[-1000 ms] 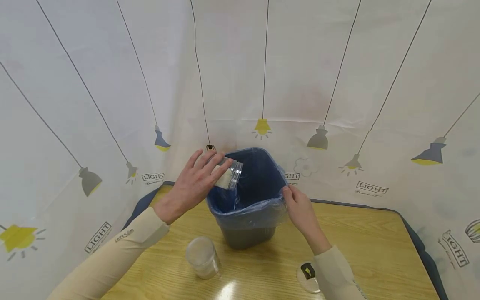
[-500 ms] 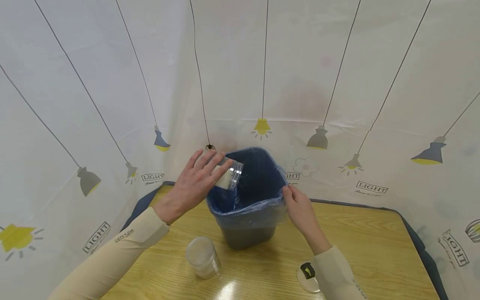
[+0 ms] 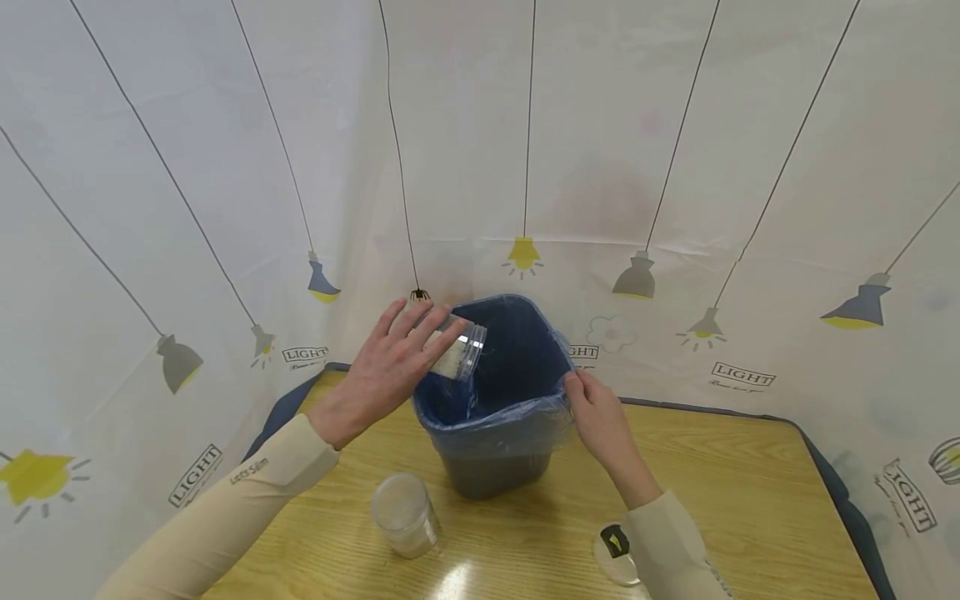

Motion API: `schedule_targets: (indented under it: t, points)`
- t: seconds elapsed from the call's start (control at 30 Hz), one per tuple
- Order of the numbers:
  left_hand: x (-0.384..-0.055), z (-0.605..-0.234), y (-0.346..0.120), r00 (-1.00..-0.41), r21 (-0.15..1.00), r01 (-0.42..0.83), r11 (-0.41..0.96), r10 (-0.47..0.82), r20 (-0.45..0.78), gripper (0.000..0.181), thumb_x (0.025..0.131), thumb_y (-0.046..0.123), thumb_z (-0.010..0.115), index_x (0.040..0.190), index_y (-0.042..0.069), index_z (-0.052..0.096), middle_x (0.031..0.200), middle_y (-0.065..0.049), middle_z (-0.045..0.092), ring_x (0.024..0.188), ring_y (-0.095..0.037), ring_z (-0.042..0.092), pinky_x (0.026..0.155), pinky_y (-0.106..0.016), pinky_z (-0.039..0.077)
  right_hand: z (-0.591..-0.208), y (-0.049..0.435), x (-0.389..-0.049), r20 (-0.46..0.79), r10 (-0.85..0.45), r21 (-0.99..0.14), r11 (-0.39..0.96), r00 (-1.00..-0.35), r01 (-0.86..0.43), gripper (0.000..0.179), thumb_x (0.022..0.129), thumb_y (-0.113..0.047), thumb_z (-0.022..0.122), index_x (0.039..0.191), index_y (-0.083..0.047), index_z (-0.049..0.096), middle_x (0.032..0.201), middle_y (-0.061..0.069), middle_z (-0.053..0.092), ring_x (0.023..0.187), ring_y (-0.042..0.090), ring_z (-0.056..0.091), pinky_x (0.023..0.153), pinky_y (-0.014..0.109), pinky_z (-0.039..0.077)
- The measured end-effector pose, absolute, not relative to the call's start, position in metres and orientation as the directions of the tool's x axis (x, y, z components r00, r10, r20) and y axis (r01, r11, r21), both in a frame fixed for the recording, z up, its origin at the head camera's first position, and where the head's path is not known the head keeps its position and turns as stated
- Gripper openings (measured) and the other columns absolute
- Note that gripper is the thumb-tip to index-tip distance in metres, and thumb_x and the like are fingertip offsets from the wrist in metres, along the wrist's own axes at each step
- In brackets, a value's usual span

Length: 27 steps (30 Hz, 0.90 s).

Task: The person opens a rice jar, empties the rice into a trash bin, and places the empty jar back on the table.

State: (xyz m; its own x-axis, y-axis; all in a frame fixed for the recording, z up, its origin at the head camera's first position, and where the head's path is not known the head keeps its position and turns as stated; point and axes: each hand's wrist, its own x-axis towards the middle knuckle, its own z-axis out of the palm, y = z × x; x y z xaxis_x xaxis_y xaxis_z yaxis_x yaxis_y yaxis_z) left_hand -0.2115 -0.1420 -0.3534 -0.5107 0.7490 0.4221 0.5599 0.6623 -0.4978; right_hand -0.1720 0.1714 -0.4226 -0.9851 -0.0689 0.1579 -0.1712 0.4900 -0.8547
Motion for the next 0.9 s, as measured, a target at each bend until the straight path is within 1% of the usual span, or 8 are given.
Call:
schedule_targets:
  t: [0.2,0.4,0.57,0.7,0.8,0.9]
  points:
    - [-0.2118,-0.3543,-0.1414,-0.508,-0.524,0.543,0.656,0.754,0.417,0.077,0.087,0.004,0.079,0.156,0.014,0.044,0.152,-0.016,0.048,0.14,-0.037,0.043,0.123,-0.055,0.022,-0.4241,0.1713,-0.173,0.165,-0.073,-0.852,0.492,-0.984,-0.179,0.04,0.114,-0.032,0.038,0.088,-0.004,0.05,0.074,0.003,0.037,0.067,0.021,0.039,0.063,0.034,0.033]
    - [-0.2131,-0.3552,-0.1414,-0.496,-0.526,0.544,0.654,0.756,0.426,0.076,0.088,0.001,0.077,0.155,0.014,0.045,0.152,-0.015,0.049,0.138,-0.037,0.045,0.122,-0.055,0.024,-0.4218,0.1714,-0.1721,0.164,-0.07,-0.841,0.511,-0.984,-0.176,0.04,0.114,-0.032,0.037,0.097,-0.001,0.056,0.076,0.003,0.038,0.079,0.024,0.047,0.071,0.038,0.037]
    - [-0.2131,-0.3553,-0.1414,-0.494,-0.53,0.543,0.652,0.758,0.427,0.074,0.089,0.001,0.076,0.155,0.014,0.045,0.151,-0.015,0.05,0.138,-0.037,0.045,0.122,-0.056,0.025,-0.4214,0.1712,-0.1724,0.158,-0.067,-0.845,0.507,-0.985,-0.17,0.04,0.114,-0.032,0.037,0.097,-0.002,0.056,0.077,0.003,0.038,0.08,0.025,0.047,0.072,0.038,0.037]
    - [-0.2124,-0.3544,-0.1411,-0.504,-0.523,0.546,0.655,0.755,0.42,0.075,0.09,0.001,0.076,0.156,0.014,0.044,0.153,-0.015,0.049,0.14,-0.037,0.043,0.123,-0.055,0.022,-0.423,0.171,-0.173,0.161,-0.07,-0.847,0.502,-0.984,-0.174,0.04,0.114,-0.031,0.037,0.094,-0.002,0.054,0.076,0.004,0.037,0.076,0.023,0.044,0.069,0.037,0.036]
    - [-0.2121,-0.3543,-0.1408,-0.512,-0.511,0.555,0.656,0.754,0.412,0.078,0.088,0.0,0.078,0.157,0.014,0.043,0.153,-0.015,0.048,0.141,-0.037,0.043,0.124,-0.056,0.02,-0.4246,0.1706,-0.1733,0.165,-0.072,-0.853,0.491,-0.984,-0.179,0.039,0.114,-0.03,0.037,0.089,-0.003,0.05,0.074,0.004,0.036,0.069,0.021,0.039,0.065,0.034,0.034]
    - [-0.2119,-0.3545,-0.1407,-0.515,-0.502,0.563,0.657,0.754,0.408,0.081,0.087,0.0,0.079,0.157,0.014,0.042,0.154,-0.016,0.048,0.142,-0.037,0.042,0.124,-0.056,0.018,-0.4255,0.1705,-0.1731,0.17,-0.071,-0.853,0.488,-0.983,-0.183,0.038,0.114,-0.029,0.037,0.087,-0.004,0.048,0.073,0.005,0.035,0.065,0.02,0.036,0.063,0.033,0.033]
